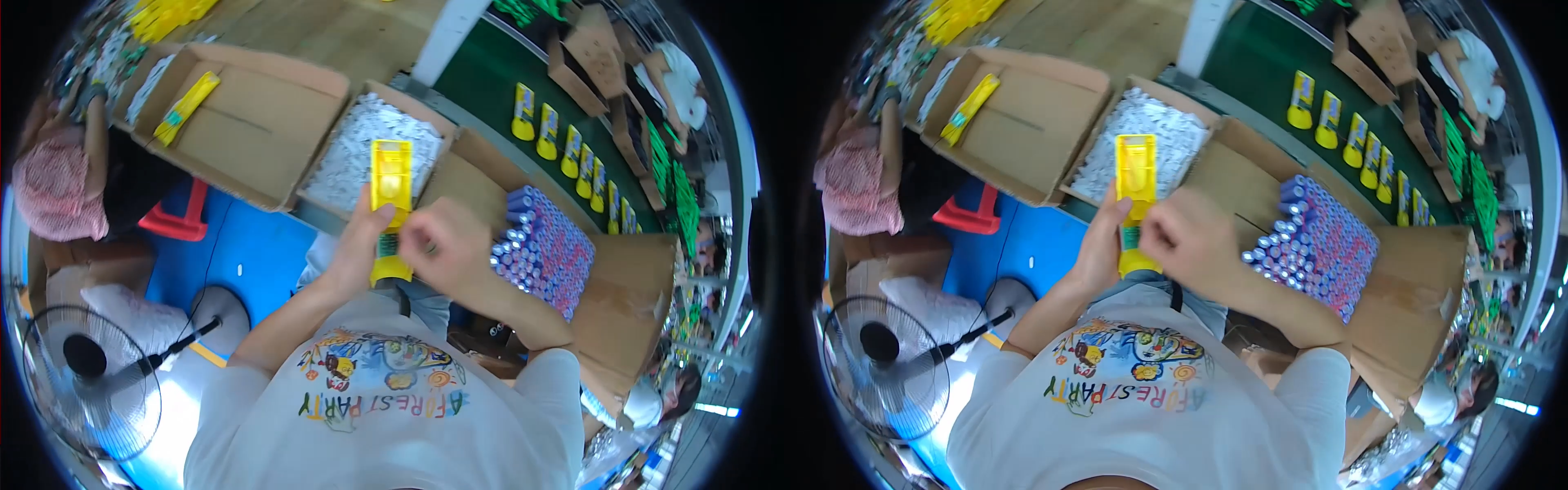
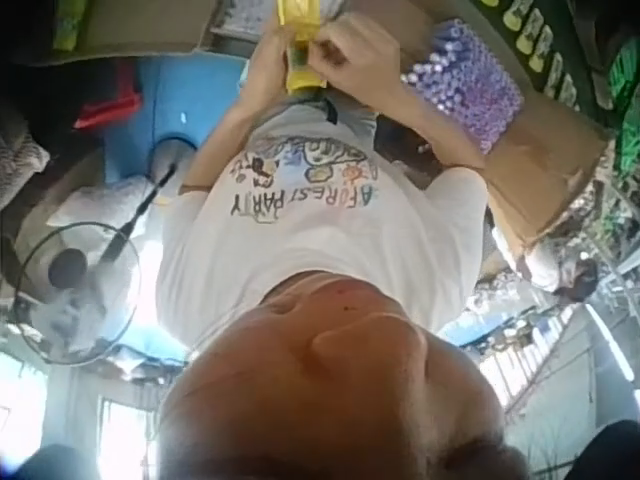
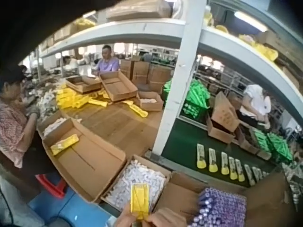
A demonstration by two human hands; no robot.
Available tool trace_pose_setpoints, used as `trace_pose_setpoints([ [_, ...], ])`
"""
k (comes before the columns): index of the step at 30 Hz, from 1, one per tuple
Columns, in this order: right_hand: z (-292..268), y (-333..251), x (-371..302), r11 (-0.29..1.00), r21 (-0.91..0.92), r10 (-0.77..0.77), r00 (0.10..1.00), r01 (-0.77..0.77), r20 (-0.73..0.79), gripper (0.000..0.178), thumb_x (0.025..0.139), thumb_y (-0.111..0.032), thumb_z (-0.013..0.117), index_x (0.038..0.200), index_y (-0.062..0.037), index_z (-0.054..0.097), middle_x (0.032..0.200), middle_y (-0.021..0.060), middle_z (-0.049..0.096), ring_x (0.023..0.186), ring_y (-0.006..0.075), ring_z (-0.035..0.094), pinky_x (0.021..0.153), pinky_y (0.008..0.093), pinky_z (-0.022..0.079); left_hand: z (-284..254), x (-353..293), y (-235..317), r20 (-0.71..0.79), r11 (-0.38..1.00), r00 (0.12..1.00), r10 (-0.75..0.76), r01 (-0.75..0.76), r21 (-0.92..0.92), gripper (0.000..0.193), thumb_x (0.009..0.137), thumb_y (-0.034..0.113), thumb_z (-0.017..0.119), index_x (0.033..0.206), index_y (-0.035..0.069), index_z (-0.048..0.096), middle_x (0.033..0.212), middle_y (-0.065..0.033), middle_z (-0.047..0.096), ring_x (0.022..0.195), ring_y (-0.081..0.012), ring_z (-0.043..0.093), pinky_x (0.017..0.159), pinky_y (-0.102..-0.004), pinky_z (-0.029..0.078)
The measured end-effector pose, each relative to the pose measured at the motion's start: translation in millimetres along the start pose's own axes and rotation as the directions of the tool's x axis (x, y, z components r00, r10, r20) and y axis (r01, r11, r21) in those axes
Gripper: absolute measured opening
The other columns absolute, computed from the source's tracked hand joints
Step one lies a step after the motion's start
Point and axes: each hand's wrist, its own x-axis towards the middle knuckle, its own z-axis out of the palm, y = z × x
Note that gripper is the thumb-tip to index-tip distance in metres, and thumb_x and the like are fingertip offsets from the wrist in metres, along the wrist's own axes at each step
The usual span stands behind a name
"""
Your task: Assembling flashlights by inserting batteries and internal components into yellow plastic casings.
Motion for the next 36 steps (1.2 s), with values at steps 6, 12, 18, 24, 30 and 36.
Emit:
trace_pose_setpoints([
  [6, -52.5, 75.0, -16.8, 0.88, -0.437, 0.233, 0.97, -0.184, 0.061, 0.016, 0.074, -0.016, 0.074, 0.083, -0.0053, 0.066, 0.096, 0.011, 0.061, 0.075, 0.0274, 0.062, 0.066, 0.0376, 0.05, -3.2, 5.0, 1.5, 0.043, 0.99, 0.998, 0.035, -0.04, 0.134, 0.041, 0.089, 0.0, 0.041, 0.126, 0.006, 0.027, 0.095, -0.0086, 0.05, 0.072, -0.0151, 0.053, 0.066, -0.0328, 0.052],
  [12, -88.5, 107.2, -57.1, 0.688, -0.709, 0.484, 0.825, -0.153, 0.292, 0.02, 0.07, -0.014, 0.074, 0.084, -0.0025, 0.066, 0.089, 0.0156, 0.063, 0.079, 0.0345, 0.064, 0.071, 0.0435, 0.052, 0.4, 3.6, -1.7, 0.231, 0.965, 0.973, -0.024, -0.038, 0.259, 0.047, 0.09, -0.002, 0.037, 0.133, 0.01, 0.025, 0.098, -0.0088, 0.049, 0.074, -0.0149, 0.053, 0.07, -0.0334, 0.052],
  [18, -88.8, 86.0, -52.6, 0.694, -0.711, 0.418, 0.866, -0.109, 0.276, 0.019, 0.074, -0.014, 0.074, 0.081, -0.0008, 0.063, 0.084, 0.0164, 0.063, 0.074, 0.034, 0.063, 0.064, 0.041, 0.052, 5.4, -1.0, -10.0, 0.307, 0.962, 0.94, -0.15, 0.067, 0.264, 0.05, 0.09, -0.002, 0.04, 0.135, 0.007, 0.022, 0.096, -0.0074, 0.049, 0.074, -0.014, 0.053, 0.067, -0.0328, 0.053],
  [24, -71.0, 22.5, -16.2, 0.746, -0.633, -0.237, 0.971, 0.206, 0.037, 0.018, 0.074, -0.006, 0.075, 0.089, -0.0009, 0.065, 0.092, 0.012, 0.067, 0.082, 0.0277, 0.067, 0.068, 0.0342, 0.055, 3.0, 3.5, -17.4, 0.256, 0.945, 0.935, -0.246, 0.172, 0.278, 0.052, 0.092, 0.003, 0.043, 0.139, 0.009, 0.02, 0.098, -0.0073, 0.05, 0.077, -0.0137, 0.054, 0.067, -0.0325, 0.053],
  [30, -56.6, -0.7, -5.3, 0.812, -0.313, -0.379, 0.852, 0.493, 0.36, 0.027, 0.071, -0.001, 0.071, 0.097, 0.0013, 0.067, 0.102, 0.0131, 0.067, 0.097, 0.0286, 0.066, 0.075, 0.0301, 0.057, -1.0, 5.0, -16.8, 0.275, 0.96, 0.943, -0.19, 0.119, 0.255, 0.061, 0.094, 0.006, 0.043, 0.146, 0.012, 0.012, 0.096, -0.0073, 0.05, 0.074, -0.0138, 0.055, 0.066, -0.0309, 0.052],
  [36, -24.1, 15.6, 19.6, 0.946, 0.063, -0.318, 0.878, 0.317, 0.358, 0.029, 0.079, 0.004, 0.061, 0.107, -0.0015, 0.066, 0.107, 0.0157, 0.067, 0.104, 0.0298, 0.065, 0.092, 0.0428, 0.05, -23.6, -5.2, 17.1, 0.335, 0.972, 0.914, -0.229, 0.195, 0.133, 0.053, 0.092, 0.007, 0.044, 0.141, 0.012, 0.025, 0.092, -0.0067, 0.052, 0.075, -0.0125, 0.055, 0.066, -0.0306, 0.051],
])
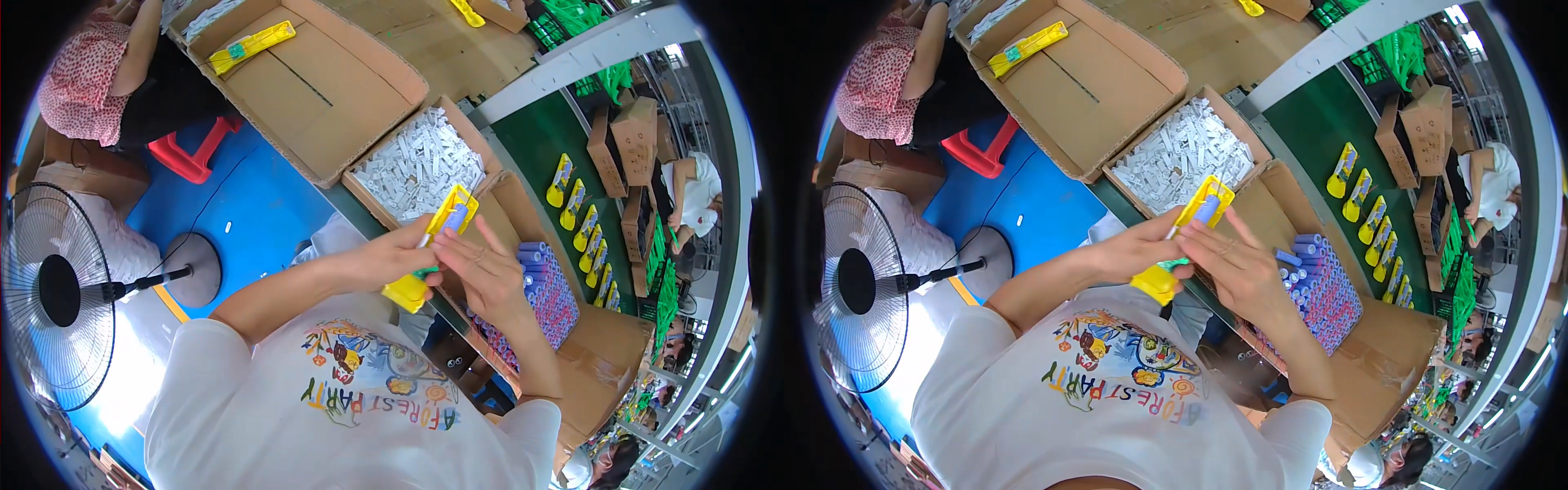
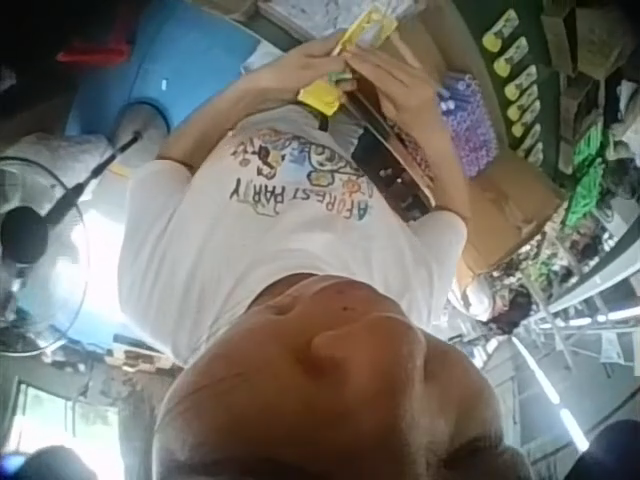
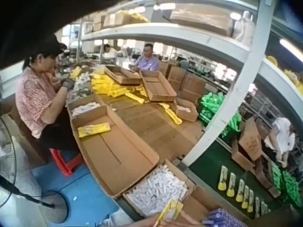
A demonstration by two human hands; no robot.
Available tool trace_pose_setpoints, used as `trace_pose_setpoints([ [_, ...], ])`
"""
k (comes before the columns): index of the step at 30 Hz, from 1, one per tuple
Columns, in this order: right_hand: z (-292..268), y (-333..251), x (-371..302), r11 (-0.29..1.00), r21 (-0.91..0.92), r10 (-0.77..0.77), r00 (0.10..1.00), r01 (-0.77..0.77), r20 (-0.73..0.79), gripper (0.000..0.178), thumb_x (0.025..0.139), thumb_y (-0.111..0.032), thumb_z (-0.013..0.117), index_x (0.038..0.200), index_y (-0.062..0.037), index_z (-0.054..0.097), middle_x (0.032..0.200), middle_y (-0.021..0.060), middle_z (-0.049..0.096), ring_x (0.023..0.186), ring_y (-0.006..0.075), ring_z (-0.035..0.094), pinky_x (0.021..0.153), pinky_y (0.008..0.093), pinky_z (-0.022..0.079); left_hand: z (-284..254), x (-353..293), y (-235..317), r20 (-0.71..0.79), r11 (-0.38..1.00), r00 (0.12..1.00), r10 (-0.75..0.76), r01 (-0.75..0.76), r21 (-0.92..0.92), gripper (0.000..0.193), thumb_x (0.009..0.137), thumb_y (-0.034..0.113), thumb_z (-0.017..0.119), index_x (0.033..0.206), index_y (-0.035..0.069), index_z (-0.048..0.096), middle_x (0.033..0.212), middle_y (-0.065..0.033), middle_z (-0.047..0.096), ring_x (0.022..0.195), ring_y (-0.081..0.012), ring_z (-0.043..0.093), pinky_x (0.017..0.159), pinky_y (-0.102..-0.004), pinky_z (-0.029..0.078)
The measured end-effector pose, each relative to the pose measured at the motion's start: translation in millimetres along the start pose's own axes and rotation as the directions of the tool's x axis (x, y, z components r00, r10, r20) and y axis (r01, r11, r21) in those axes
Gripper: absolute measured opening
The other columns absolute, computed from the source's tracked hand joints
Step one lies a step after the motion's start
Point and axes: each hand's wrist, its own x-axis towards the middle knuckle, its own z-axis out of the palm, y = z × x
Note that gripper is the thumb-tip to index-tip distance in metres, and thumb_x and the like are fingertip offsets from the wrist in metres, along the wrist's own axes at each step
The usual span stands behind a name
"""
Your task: Assembling flashlights by inserting batteries and internal components into yellow plastic casings.
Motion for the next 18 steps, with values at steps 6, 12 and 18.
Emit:
trace_pose_setpoints([
  [6, 53.9, 75.1, 62.6, 0.611, 0.596, 0.615, 0.786, -0.521, 0.057, 0.024, 0.08, -0.005, 0.066, 0.104, -0.0021, 0.067, 0.097, 0.0102, 0.068, 0.089, 0.0249, 0.067, 0.08, 0.0416, 0.053, -32.9, -27.9, 16.5, -0.339, 0.971, 0.922, 0.186, -0.226, -0.082, 0.05, 0.09, 0.009, 0.047, 0.136, 0.013, 0.03, 0.1, -0.0047, 0.051, 0.077, -0.0135, 0.051, 0.071, -0.0335, 0.052],
  [12, 90.0, 99.6, 84.4, 0.894, -0.253, 0.403, 0.911, -0.37, 0.088, 0.018, 0.072, -0.013, 0.073, 0.088, -0.0052, 0.071, 0.088, 0.0091, 0.066, 0.078, 0.0252, 0.065, 0.071, 0.0343, 0.052, -38.9, -36.9, 13.2, -0.379, 0.958, 0.905, 0.192, -0.257, -0.129, 0.052, 0.087, 0.006, 0.045, 0.136, 0.016, 0.029, 0.1, -0.0059, 0.051, 0.078, -0.0152, 0.052, 0.075, -0.0364, 0.052],
  [18, 67.3, 87.1, 72.1, 0.909, 0.198, 0.385, 0.921, -0.368, -0.059, 0.013, 0.073, -0.004, 0.071, 0.086, -0.0025, 0.068, 0.084, 0.0086, 0.065, 0.073, 0.0194, 0.065, 0.064, 0.0307, 0.053, -37.4, -34.6, 1.5, -0.324, 0.946, 0.929, 0.181, -0.254, -0.201, 0.057, 0.085, 0.005, 0.046, 0.138, 0.017, 0.029, 0.099, -0.0071, 0.052, 0.078, -0.0174, 0.055, 0.077, -0.0376, 0.052],
])
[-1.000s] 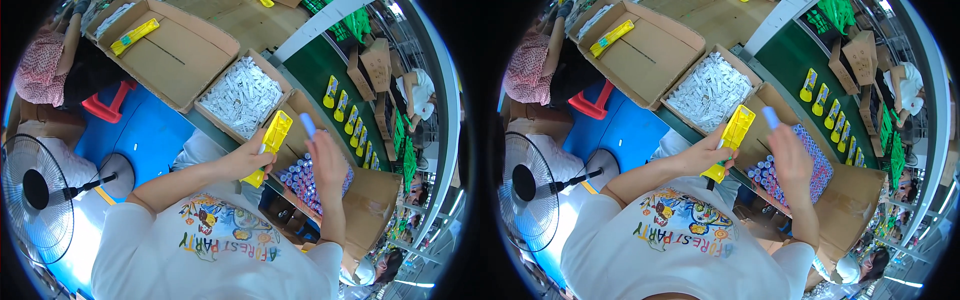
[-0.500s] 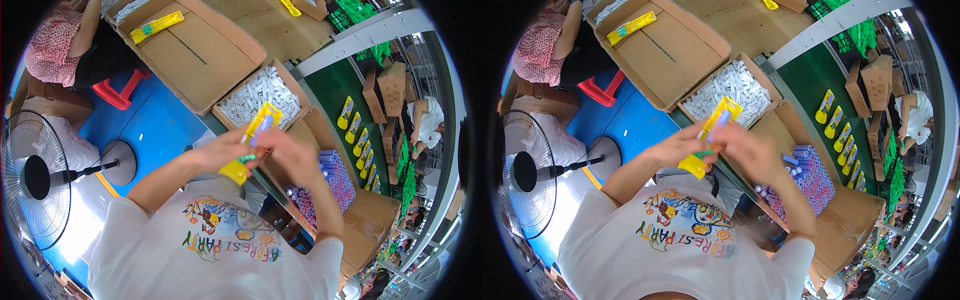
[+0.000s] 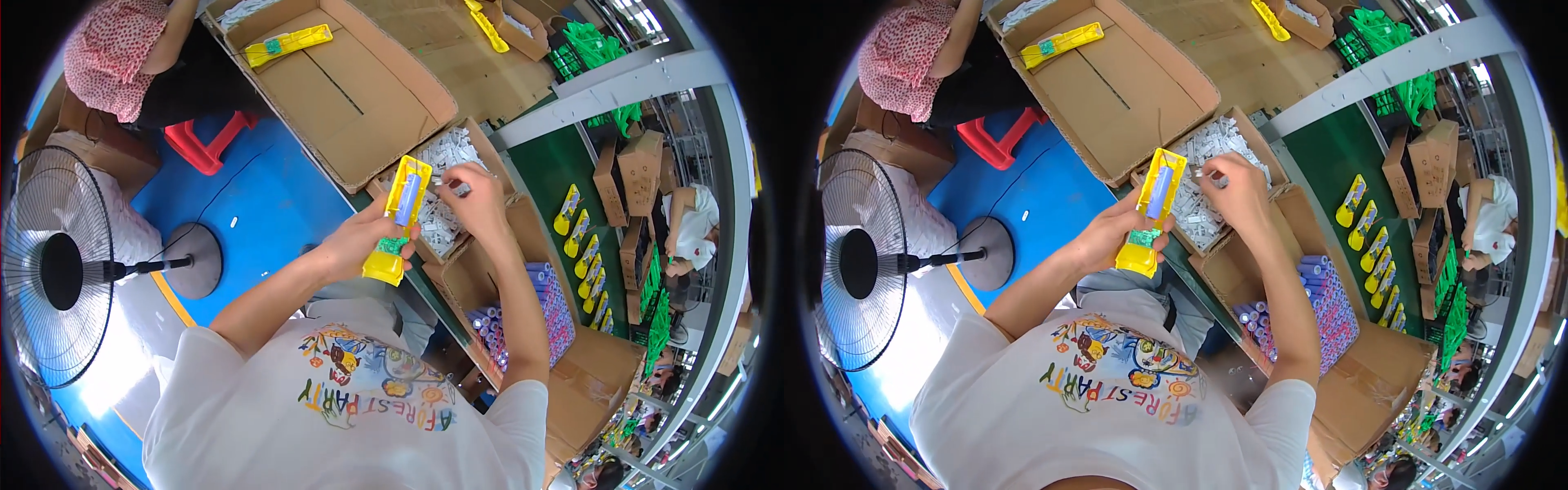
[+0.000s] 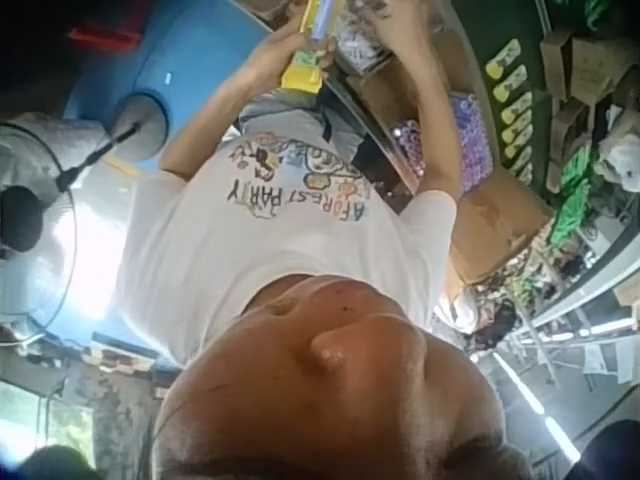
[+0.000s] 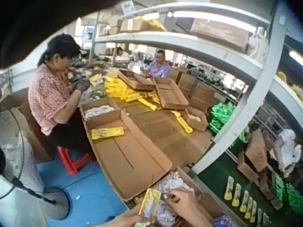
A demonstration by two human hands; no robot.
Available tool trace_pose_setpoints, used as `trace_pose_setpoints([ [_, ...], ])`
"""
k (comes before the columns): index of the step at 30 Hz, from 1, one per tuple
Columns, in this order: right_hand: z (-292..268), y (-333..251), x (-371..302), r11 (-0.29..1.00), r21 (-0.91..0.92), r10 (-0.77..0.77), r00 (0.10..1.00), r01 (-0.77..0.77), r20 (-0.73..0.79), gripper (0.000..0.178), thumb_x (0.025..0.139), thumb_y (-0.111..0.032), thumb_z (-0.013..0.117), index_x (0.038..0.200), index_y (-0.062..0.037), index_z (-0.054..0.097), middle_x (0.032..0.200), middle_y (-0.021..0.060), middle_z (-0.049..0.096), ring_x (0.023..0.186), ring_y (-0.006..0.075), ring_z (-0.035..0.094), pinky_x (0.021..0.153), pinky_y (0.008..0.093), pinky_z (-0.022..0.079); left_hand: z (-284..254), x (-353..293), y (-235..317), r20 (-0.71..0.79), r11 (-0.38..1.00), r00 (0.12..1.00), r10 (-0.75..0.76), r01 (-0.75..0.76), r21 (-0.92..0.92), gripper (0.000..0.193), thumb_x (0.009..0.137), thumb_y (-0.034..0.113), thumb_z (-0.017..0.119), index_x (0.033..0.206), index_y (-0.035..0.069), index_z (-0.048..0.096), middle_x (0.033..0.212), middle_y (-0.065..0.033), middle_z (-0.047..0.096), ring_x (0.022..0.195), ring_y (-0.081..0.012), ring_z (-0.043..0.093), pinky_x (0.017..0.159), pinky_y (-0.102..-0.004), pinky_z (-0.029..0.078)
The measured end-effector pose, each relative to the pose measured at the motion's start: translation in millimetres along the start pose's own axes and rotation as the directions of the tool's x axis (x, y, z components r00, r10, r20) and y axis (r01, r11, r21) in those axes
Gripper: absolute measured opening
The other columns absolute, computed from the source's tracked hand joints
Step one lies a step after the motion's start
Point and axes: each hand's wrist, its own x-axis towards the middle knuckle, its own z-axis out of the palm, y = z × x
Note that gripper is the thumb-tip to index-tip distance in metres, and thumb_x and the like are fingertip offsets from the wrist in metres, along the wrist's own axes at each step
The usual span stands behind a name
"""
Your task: Assembling flashlights by inserting batteries and internal components into yellow plastic casings.
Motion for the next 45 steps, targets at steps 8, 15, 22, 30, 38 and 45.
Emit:
trace_pose_setpoints([
  [8, -18.2, -17.7, -4.7, 0.676, 0.661, 0.418, 0.908, -0.326, 0.02, 0.014, 0.082, -0.002, 0.069, 0.095, -0.0004, 0.067, 0.075, 0.0053, 0.065, 0.062, 0.0108, 0.061, 0.057, 0.0252, 0.054, 8.1, 4.4, -2.5, 0.047, 0.995, 0.994, -0.097, 0.097, 0.011, 0.052, 0.084, 0.008, 0.047, 0.133, 0.011, 0.032, 0.098, -0.0092, 0.053, 0.076, -0.0185, 0.058, 0.073, -0.0385, 0.054],
  [15, -12.4, -42.9, -12.4, 0.991, 0.084, -0.087, 0.973, 0.107, -0.215, 0.028, 0.085, -0.015, 0.072, 0.066, -0.0016, 0.057, 0.059, 0.0005, 0.055, 0.052, 0.0067, 0.048, 0.046, 0.0241, 0.036, 10.8, 7.2, -5.3, 0.05, 0.972, 0.997, -0.062, 0.049, 0.228, 0.043, 0.098, 0.028, 0.048, 0.131, 0.008, 0.03, 0.097, -0.0087, 0.053, 0.071, -0.015, 0.06, 0.065, -0.0318, 0.054],
  [22, -37.7, -35.7, -13.5, 0.966, 0.054, 0.255, 0.967, -0.254, -0.012, 0.025, 0.091, -0.019, 0.066, 0.074, -0.0004, 0.06, 0.063, -0.0016, 0.055, 0.056, 0.0043, 0.047, 0.047, 0.0232, 0.037, 14.6, 23.9, -5.2, 0.29, 0.866, 0.956, 0.038, -0.176, 0.468, 0.046, 0.1, 0.037, 0.043, 0.13, 0.005, 0.028, 0.099, -0.0095, 0.056, 0.08, -0.0158, 0.061, 0.071, -0.0316, 0.052],
  [30, -159.7, 100.1, 1.0, 0.927, -0.062, 0.281, 0.794, -0.371, -0.539, 0.019, 0.097, -0.012, 0.046, 0.1, -0.0014, 0.062, 0.085, 0.0102, 0.066, 0.078, 0.0156, 0.063, 0.07, 0.0295, 0.049, -178.7, 79.9, 256.3, 0.584, -0.732, 0.462, 0.667, 0.263, 0.628, 0.047, 0.085, 0.007, 0.054, 0.132, 0.0, 0.047, 0.114, -0.0251, 0.061, 0.099, -0.0376, 0.062, 0.085, -0.0448, 0.05],
  [38, -214.1, 356.8, -32.0, 0.655, -0.437, 0.367, 0.765, -0.616, -0.53, 0.024, 0.092, -0.031, 0.054, 0.1, -0.013, 0.067, 0.093, 0.0187, 0.066, 0.09, 0.0378, 0.063, 0.079, 0.0429, 0.05, -76.1, 98.0, 208.5, -0.225, -0.154, 0.79, 0.57, 0.372, 0.916, 0.024, 0.085, 0.013, 0.062, 0.106, 0.0, 0.06, 0.091, -0.0127, 0.065, 0.079, -0.0241, 0.066, 0.067, -0.0351, 0.052],
  [45, -177.9, 192.2, -5.9, 0.671, -0.562, 0.188, 0.844, -0.484, -0.503, 0.028, 0.091, -0.021, 0.056, 0.117, -0.014, 0.059, 0.124, 0.0121, 0.057, 0.116, 0.0343, 0.049, 0.096, 0.0427, 0.04, 72.7, 37.9, 50.8, 0.102, 0.965, 0.991, 0.081, -0.104, 0.242, 0.072, 0.08, 0.036, 0.076, 0.135, 0.011, 0.036, 0.095, -0.0064, 0.059, 0.085, -0.0185, 0.063, 0.072, -0.0346, 0.053],
])
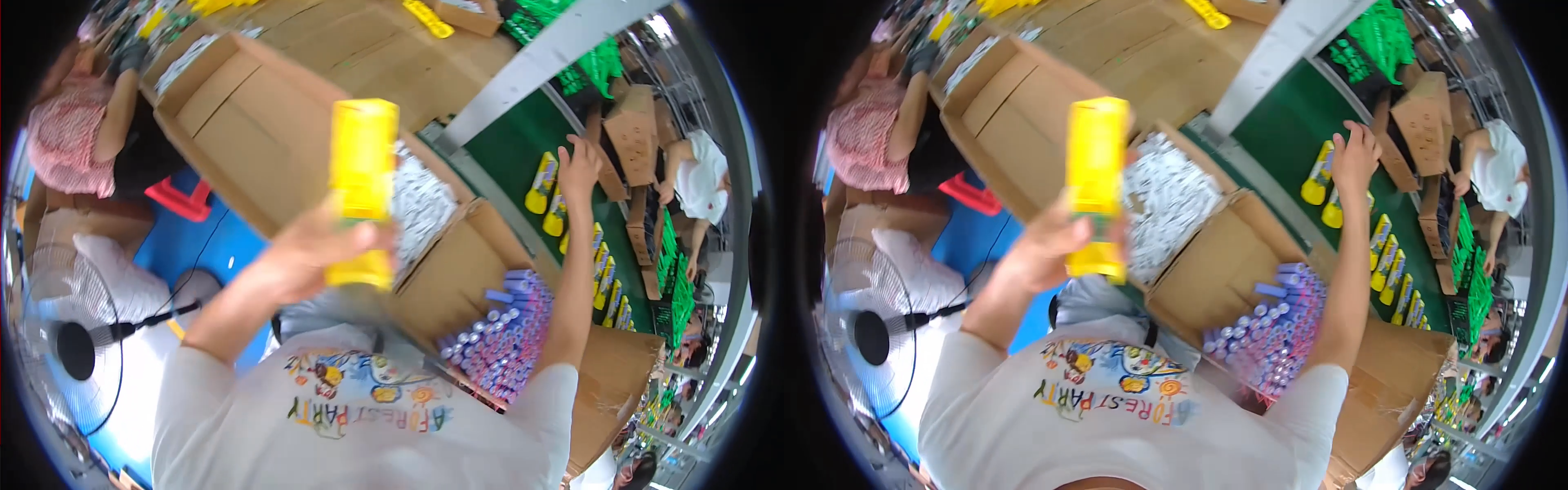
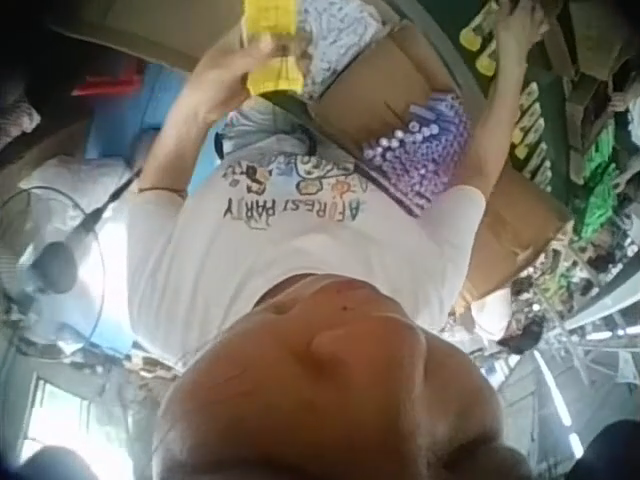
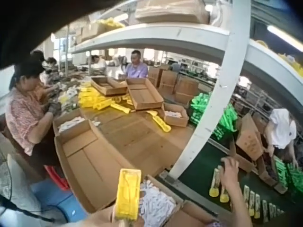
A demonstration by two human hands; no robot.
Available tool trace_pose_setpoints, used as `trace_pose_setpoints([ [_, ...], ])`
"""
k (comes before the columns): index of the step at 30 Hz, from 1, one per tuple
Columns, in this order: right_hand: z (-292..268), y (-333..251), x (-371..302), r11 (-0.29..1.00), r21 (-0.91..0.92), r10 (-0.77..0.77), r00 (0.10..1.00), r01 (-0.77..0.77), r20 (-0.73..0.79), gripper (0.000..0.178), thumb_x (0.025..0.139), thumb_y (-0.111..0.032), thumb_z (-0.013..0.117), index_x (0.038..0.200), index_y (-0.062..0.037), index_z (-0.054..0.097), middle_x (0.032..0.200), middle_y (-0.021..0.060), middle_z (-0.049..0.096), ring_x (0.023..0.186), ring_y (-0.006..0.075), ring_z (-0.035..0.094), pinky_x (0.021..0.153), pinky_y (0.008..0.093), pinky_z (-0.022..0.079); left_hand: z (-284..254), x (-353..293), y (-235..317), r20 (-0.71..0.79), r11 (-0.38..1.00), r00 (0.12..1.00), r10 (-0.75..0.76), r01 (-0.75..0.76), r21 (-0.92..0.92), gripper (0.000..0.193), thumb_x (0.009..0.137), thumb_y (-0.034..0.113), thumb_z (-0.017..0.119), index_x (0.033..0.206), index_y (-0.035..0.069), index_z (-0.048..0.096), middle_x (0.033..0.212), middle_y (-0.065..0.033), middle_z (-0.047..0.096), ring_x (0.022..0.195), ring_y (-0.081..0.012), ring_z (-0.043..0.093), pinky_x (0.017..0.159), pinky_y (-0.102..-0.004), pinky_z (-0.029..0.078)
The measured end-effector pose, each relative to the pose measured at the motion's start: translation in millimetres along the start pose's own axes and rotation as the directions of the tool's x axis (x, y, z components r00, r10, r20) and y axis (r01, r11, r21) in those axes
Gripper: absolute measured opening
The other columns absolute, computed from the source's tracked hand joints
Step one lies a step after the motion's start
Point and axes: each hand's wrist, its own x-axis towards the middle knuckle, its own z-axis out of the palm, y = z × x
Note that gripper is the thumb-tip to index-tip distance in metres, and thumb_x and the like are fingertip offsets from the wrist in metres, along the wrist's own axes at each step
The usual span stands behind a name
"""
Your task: Assembling flashlights by inserting batteries and internal components into yellow plastic casings.
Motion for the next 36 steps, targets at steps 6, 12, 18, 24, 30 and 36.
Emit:
trace_pose_setpoints([
  [6, -114.1, -164.3, -149.9, 0.326, 0.568, -0.836, 0.511, 0.755, -0.199, 0.02, 0.084, -0.004, 0.059, 0.103, -0.0055, 0.064, 0.106, 0.0122, 0.064, 0.09, 0.0199, 0.063, 0.072, 0.0316, 0.052, 18.4, 2.0, -50.9, -0.026, 0.944, 0.993, -0.113, 0.1, -0.313, 0.044, 0.089, 0.012, 0.051, 0.131, 0.007, 0.038, 0.114, -0.0129, 0.055, 0.104, -0.0242, 0.057, 0.089, -0.0411, 0.05],
  [12, -140.0, -173.4, -180.8, 0.235, 0.838, -0.308, 0.78, -0.492, 0.545, 0.013, 0.084, -0.005, 0.063, 0.095, 0.0014, 0.066, 0.092, 0.0093, 0.067, 0.07, 0.0117, 0.063, 0.058, 0.0243, 0.049, 18.2, -9.4, -87.9, 0.036, 0.994, 0.999, -0.019, 0.022, -0.111, 0.05, 0.084, 0.004, 0.045, 0.132, 0.008, 0.031, 0.1, -0.0097, 0.052, 0.079, -0.019, 0.057, 0.072, -0.035, 0.052],
  [18, -133.3, -203.1, -217.5, 0.712, 0.676, -0.245, 0.969, 0.193, -0.018, 0.009, 0.075, 0.0, 0.07, 0.079, -0.0038, 0.063, 0.068, 0.0044, 0.056, 0.058, 0.0118, 0.059, 0.047, 0.0257, 0.043, 24.7, -8.3, -102.3, -0.069, 0.997, 0.995, -0.076, 0.076, -0.003, 0.049, 0.093, 0.016, 0.041, 0.14, 0.01, 0.028, 0.109, -0.0082, 0.053, 0.088, -0.0172, 0.058, 0.078, -0.031, 0.049],
  [24, -114.9, -127.6, -198.6, 0.897, 0.409, -0.275, 0.938, 0.171, 0.212, 0.014, 0.072, -0.008, 0.071, 0.085, -0.0044, 0.068, 0.074, 0.0091, 0.061, 0.073, 0.028, 0.063, 0.064, 0.0364, 0.05, 13.4, -4.1, -97.5, 0.016, 0.991, 1.0, 0.007, -0.009, 0.137, 0.037, 0.091, 0.003, 0.042, 0.126, 0.004, 0.029, 0.097, -0.0082, 0.052, 0.077, -0.0141, 0.057, 0.068, -0.0289, 0.05],
  [30, -78.7, -69.4, -177.7, 0.918, 0.032, -0.331, 0.72, 0.395, 0.61, 0.019, 0.069, -0.008, 0.07, 0.088, -0.0064, 0.067, 0.082, 0.0129, 0.064, 0.084, 0.0337, 0.062, 0.075, 0.0415, 0.051, 22.2, -6.8, -97.0, 0.186, 0.971, 0.971, -0.148, 0.108, 0.213, 0.049, 0.09, -0.002, 0.038, 0.135, 0.008, 0.021, 0.096, -0.0077, 0.049, 0.072, -0.0143, 0.054, 0.067, -0.0324, 0.051],
  [36, -69.9, -72.9, -179.5, 0.922, 0.157, -0.367, 0.672, 0.353, 0.643, 0.023, 0.062, -0.001, 0.069, 0.084, -0.0057, 0.065, 0.085, 0.0136, 0.065, 0.079, 0.0344, 0.063, 0.075, 0.041, 0.053, 18.1, -16.1, -103.9, 0.189, 0.961, 0.971, -0.144, 0.092, 0.26, 0.05, 0.09, -0.002, 0.038, 0.136, 0.008, 0.02, 0.094, -0.0069, 0.049, 0.071, -0.0133, 0.054, 0.067, -0.0317, 0.052],
])
